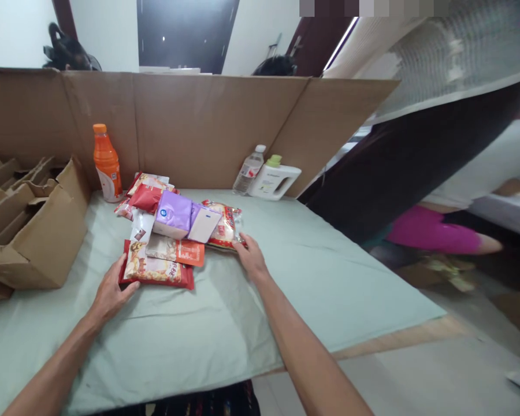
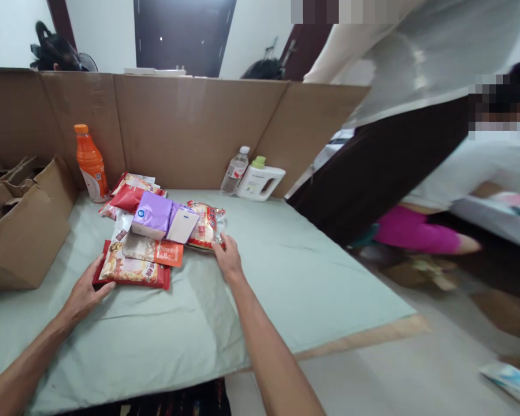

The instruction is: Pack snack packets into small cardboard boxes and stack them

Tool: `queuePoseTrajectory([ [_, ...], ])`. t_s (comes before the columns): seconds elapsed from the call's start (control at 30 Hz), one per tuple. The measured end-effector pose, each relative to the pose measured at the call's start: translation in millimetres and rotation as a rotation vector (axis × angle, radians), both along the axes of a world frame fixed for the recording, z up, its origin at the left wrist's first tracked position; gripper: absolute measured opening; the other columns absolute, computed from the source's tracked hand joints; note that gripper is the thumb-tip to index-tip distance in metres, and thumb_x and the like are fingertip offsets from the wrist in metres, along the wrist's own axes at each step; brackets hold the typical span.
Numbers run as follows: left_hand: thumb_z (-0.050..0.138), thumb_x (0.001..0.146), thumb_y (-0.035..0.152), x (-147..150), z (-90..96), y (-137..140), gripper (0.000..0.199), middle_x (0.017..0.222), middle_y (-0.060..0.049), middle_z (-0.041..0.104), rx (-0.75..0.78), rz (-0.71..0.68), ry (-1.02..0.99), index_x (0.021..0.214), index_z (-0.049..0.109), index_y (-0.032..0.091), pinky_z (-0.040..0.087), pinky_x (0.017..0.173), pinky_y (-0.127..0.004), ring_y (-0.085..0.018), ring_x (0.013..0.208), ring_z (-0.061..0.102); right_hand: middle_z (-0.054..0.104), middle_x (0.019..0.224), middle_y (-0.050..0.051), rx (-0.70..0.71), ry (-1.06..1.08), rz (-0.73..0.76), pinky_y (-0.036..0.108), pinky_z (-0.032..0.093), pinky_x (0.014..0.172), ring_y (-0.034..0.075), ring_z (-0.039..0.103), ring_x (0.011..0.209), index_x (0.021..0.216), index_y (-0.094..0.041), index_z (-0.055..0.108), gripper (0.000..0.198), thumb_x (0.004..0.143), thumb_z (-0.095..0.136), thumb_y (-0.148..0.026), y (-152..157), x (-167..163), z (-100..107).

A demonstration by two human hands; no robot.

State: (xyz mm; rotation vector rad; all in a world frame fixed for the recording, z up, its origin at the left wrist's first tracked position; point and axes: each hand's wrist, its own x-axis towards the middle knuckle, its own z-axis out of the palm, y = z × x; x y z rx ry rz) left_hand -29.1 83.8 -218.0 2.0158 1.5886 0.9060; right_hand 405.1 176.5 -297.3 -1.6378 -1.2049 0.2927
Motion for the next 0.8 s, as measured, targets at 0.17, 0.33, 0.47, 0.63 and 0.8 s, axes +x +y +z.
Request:
queuePoseTrajectory([
  [0.17, 0.061, 0.087, 0.046, 1, -4.2, 4, 0.073, 0.149, -0.018, 0.061, 0.025, -0.005, 0.036, 0.152, 0.049, 0.014, 0.049, 0.116, -0.051, -0.035, 0.136, 0.06, 0.068, 0.13, 0.012, -0.023, -0.034, 0.074, 0.052, 0.054, 0.103, 0.027, 0.065, 0.113, 0.128, -0.019, 0.068, 0.046, 0.095, 0.065, -0.051, 49, 6, 17],
  [0.33, 0.06, 0.088, 0.048, -2, -6.9, 3, 0.07, 0.147, -0.018, 0.062, 0.068, -0.003, 0.064, 0.149, 0.052, 0.016, 0.05, 0.115, -0.053, -0.036, 0.134, 0.062, 0.061, 0.142, 0.012, -0.013, -0.072, 0.029, 0.054, 0.051, 0.107, 0.029, 0.061, 0.127, 0.13, -0.019, 0.066, 0.038, 0.1, 0.065, -0.042, 71, -9, 16],
  [0.47, 0.058, 0.092, 0.054, -7, -7.2, 5, 0.07, 0.157, -0.023, 0.049, 0.143, 0.049, 0.07, 0.149, 0.05, 0.015, 0.049, 0.115, -0.057, -0.039, 0.143, 0.053, 0.046, 0.158, 0.021, 0.032, -0.092, -0.085, 0.061, 0.037, 0.119, 0.038, 0.045, 0.146, 0.131, -0.018, 0.069, 0.049, 0.094, 0.06, -0.049, 66, -11, 7],
  [0.63, 0.059, 0.092, 0.057, -12, -11.1, 8, 0.068, 0.153, -0.018, 0.055, 0.242, 0.087, 0.107, 0.148, 0.052, 0.02, 0.05, 0.114, -0.054, -0.037, 0.141, 0.055, 0.057, 0.146, 0.022, 0.066, -0.112, -0.074, 0.055, 0.042, 0.116, 0.034, 0.054, 0.136, 0.124, -0.015, 0.073, 0.056, 0.092, 0.052, -0.057, 58, -7, 0],
  [0.8, 0.056, 0.092, 0.053, -8, -15.5, 6, 0.059, 0.14, -0.015, 0.068, 0.177, 0.024, 0.132, 0.142, 0.06, 0.022, 0.054, 0.109, -0.052, -0.035, 0.128, 0.065, 0.064, 0.139, 0.017, 0.062, -0.157, 0.082, 0.049, 0.047, 0.114, 0.03, 0.06, 0.129, 0.113, -0.019, 0.079, 0.056, 0.09, 0.054, -0.063, 58, -7, -1],
])
